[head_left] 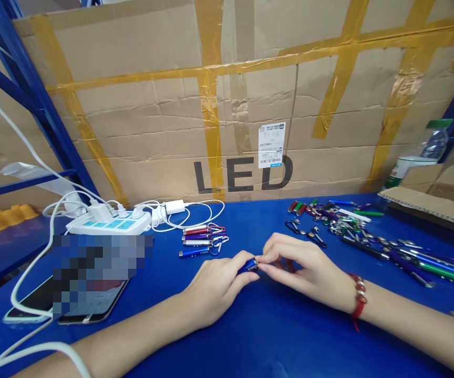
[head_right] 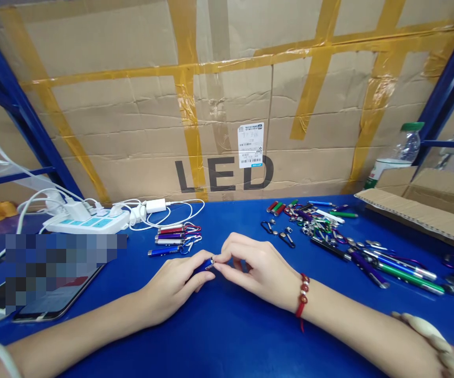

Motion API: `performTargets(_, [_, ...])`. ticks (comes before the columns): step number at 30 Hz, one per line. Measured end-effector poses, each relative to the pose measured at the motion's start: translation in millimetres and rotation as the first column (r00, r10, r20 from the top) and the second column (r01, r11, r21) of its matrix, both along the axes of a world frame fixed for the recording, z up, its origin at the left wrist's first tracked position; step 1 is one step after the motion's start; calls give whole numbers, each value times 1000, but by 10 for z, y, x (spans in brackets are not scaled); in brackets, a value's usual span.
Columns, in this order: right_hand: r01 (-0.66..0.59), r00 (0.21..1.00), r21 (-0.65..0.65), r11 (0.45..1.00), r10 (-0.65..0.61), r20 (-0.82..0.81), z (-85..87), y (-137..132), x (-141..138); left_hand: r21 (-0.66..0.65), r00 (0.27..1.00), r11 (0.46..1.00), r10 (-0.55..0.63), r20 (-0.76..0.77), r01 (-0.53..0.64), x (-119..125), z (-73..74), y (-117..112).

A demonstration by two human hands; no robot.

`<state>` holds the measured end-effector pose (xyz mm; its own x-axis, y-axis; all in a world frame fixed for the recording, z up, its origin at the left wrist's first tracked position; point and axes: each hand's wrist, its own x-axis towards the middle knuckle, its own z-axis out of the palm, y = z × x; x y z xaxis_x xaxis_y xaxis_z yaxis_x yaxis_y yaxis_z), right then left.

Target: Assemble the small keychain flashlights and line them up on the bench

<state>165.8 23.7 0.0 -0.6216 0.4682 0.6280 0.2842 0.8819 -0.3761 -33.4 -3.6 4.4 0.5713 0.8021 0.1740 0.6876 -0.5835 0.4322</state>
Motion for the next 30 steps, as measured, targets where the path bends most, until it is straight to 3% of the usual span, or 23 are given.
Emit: performTargets(30, [-26,1000,-36,999,26,-8,14,-7,-15,10,1000,1000,-6,14,6,3,9,-19])
